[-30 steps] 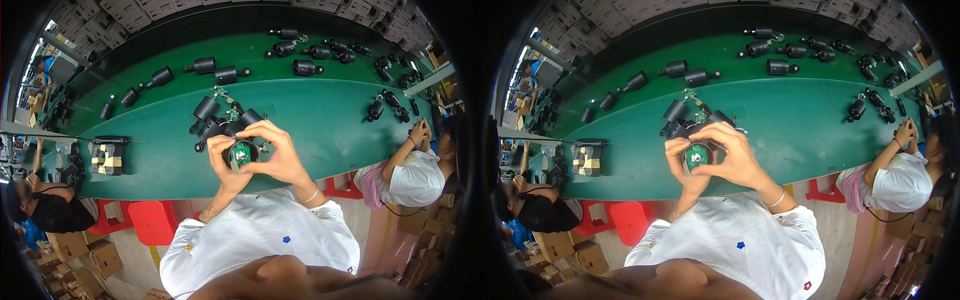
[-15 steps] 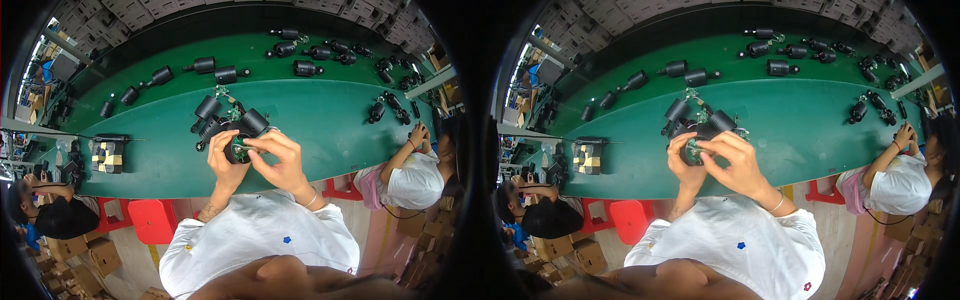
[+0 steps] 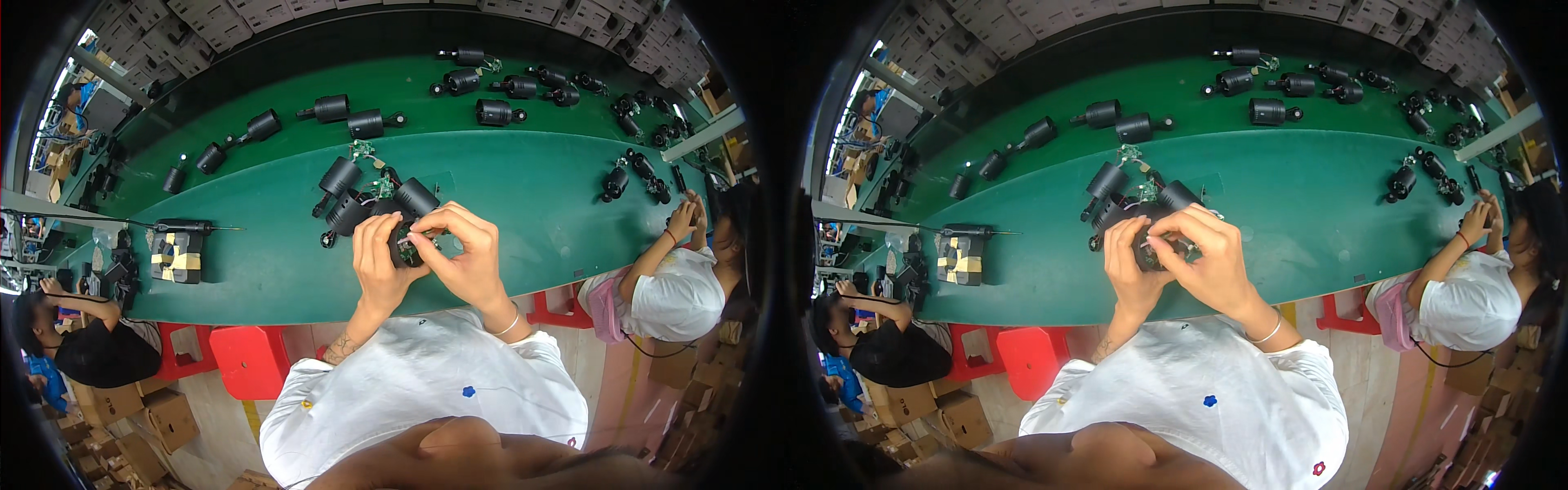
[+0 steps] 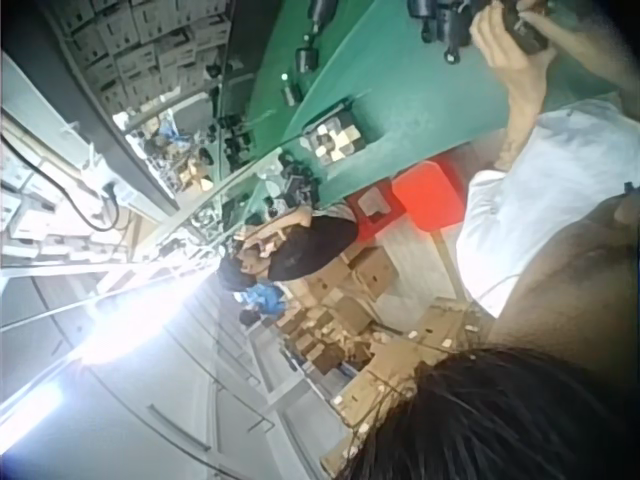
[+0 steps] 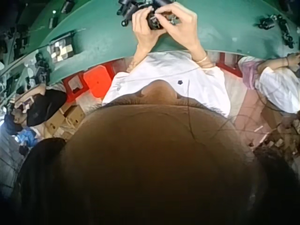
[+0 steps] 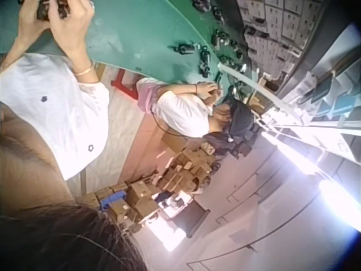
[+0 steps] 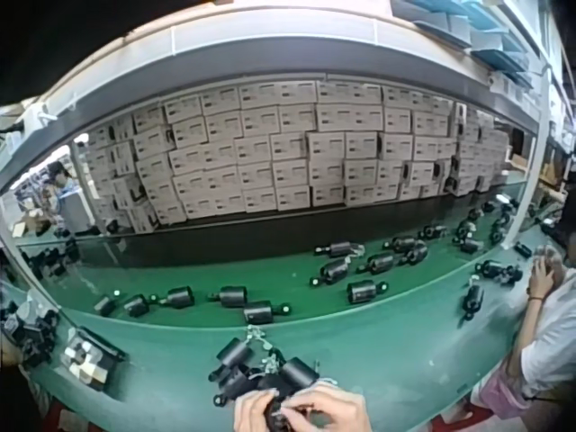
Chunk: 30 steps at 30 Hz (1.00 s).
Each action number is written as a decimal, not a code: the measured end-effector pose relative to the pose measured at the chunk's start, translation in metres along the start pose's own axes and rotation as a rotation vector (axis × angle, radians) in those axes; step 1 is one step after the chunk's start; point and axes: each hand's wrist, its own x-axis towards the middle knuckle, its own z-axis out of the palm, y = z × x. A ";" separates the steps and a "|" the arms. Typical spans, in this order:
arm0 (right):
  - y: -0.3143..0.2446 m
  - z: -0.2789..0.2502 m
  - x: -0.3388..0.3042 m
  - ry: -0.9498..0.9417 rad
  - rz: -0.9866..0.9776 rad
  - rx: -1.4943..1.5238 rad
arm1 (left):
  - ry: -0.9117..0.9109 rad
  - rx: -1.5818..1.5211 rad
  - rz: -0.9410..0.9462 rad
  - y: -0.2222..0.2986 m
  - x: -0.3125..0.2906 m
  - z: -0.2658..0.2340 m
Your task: Assembling electronic components and circuit boards into plastic housings on a production line.
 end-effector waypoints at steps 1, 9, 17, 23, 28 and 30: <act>0.002 0.002 0.000 0.032 -0.020 -0.014 | 0.002 0.003 -0.002 0.001 0.000 0.001; 0.000 0.018 -0.015 0.193 0.037 0.140 | 0.111 -0.148 -0.045 0.001 -0.005 0.005; 0.007 0.015 0.000 -0.011 0.007 0.288 | 0.223 -0.580 -0.171 0.000 -0.006 0.006; 0.013 0.019 -0.005 -0.060 -0.002 0.217 | 0.206 -0.496 -0.141 -0.001 -0.009 0.006; 0.012 0.034 -0.015 0.065 0.014 0.197 | 0.289 -0.566 -0.141 -0.006 -0.013 0.015; 0.012 0.040 -0.018 0.111 0.032 0.163 | 0.299 -0.556 -0.150 -0.006 -0.013 0.016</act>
